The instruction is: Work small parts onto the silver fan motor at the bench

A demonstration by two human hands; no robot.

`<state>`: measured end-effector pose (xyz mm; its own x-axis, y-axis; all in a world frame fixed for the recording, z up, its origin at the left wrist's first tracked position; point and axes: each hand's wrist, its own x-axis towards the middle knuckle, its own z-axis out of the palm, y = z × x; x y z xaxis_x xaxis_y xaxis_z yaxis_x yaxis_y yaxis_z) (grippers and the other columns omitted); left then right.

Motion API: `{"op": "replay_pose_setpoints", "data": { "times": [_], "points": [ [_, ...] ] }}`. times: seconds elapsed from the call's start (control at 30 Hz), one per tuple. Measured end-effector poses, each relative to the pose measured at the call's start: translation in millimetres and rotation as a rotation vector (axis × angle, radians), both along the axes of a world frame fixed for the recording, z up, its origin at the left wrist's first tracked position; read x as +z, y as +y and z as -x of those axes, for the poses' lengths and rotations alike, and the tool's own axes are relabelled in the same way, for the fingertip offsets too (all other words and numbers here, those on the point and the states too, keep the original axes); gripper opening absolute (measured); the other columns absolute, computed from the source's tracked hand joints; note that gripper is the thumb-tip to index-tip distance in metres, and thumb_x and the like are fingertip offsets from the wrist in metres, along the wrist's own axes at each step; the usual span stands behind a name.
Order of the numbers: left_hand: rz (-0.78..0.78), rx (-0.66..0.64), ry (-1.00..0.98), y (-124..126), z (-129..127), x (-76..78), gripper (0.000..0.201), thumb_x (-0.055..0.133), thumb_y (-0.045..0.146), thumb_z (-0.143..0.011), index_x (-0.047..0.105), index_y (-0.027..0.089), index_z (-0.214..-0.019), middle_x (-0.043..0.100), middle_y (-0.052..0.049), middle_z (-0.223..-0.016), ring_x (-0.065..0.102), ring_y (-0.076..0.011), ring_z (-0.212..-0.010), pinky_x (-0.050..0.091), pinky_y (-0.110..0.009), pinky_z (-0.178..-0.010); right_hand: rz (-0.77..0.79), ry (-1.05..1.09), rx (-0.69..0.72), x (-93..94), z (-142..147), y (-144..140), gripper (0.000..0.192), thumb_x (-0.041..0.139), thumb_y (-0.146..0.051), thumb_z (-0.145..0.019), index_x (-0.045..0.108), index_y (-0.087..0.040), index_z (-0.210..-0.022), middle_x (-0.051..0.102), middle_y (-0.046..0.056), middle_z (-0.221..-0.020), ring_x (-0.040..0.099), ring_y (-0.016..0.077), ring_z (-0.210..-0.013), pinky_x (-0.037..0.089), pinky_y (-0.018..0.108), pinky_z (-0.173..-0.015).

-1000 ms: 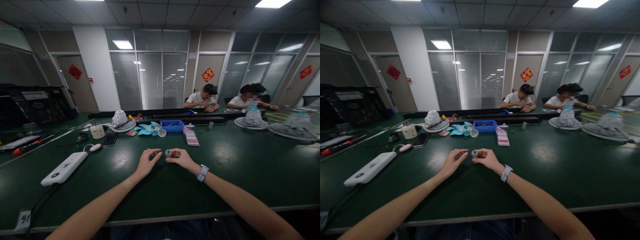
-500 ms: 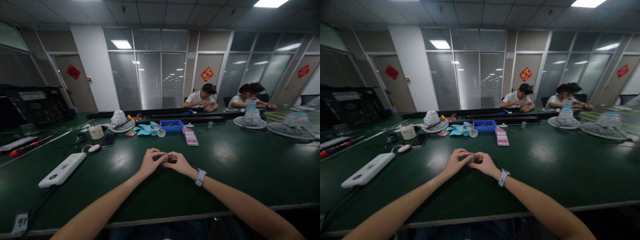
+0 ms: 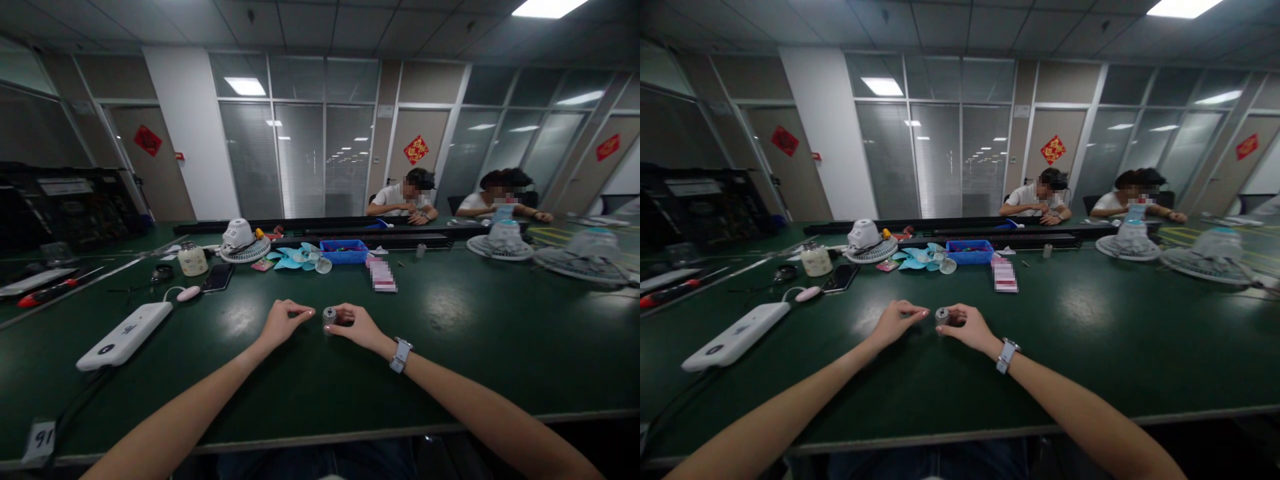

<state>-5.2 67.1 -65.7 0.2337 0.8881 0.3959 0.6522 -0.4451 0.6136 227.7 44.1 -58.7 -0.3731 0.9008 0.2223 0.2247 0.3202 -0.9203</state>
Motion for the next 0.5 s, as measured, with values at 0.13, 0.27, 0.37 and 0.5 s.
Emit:
{"op": "replay_pose_setpoints", "data": {
  "times": [0.13, 0.27, 0.37, 0.5],
  "points": [
    [0.042, -0.098, 0.11, 0.8, 0.2, -7.5, 0.02, 0.067, 0.044, -0.081, 0.078, 0.034, -0.093, 0.074, -0.001, -0.079, 0.062, -0.0216, -0.083, 0.039, -0.035, -0.084, -0.019, -0.006, -0.011, -1.3, -0.2, 1.4, 0.047, 0.083, -0.03, -0.065, 0.066, -0.017, -0.108, 0.072, 0.008, -0.109, 0.068, 0.0223, -0.098, 0.052, 0.043, -0.093],
    [0.05, -0.121, 0.162, 0.2, -2.8, -9.6, 0.019, 0.068, 0.044, -0.08, 0.078, 0.034, -0.092, 0.075, -0.001, -0.081, 0.062, -0.0218, -0.084, 0.038, -0.035, -0.084, -0.011, 0.002, -0.017, -1.9, 0.3, -0.1, 0.048, 0.083, -0.031, -0.064, 0.067, -0.017, -0.107, 0.072, 0.009, -0.109, 0.068, 0.023, -0.099, 0.052, 0.044, -0.093],
    [0.071, -0.137, 0.158, 0.3, -1.7, -8.5, 0.023, 0.068, 0.045, -0.08, 0.078, 0.032, -0.094, 0.074, -0.002, -0.082, 0.062, -0.0209, -0.082, 0.04, -0.031, -0.077, 0.0, 0.025, -0.032, -2.2, 2.0, -1.4, 0.049, 0.084, -0.031, -0.064, 0.068, -0.016, -0.108, 0.072, 0.01, -0.109, 0.068, 0.0236, -0.099, 0.053, 0.044, -0.092],
    [0.118, -0.097, 0.082, 3.7, 1.4, -7.4, 0.041, 0.061, 0.054, -0.082, 0.075, 0.026, -0.108, 0.071, -0.003, -0.079, 0.059, -0.0181, -0.073, 0.039, -0.026, -0.065, 0.029, 0.17, -0.103, -0.2, -6.6, 13.0, 0.053, 0.084, -0.034, -0.062, 0.068, -0.014, -0.109, 0.074, 0.011, -0.103, 0.071, 0.0241, -0.093, 0.056, 0.043, -0.089]
  ]
}}
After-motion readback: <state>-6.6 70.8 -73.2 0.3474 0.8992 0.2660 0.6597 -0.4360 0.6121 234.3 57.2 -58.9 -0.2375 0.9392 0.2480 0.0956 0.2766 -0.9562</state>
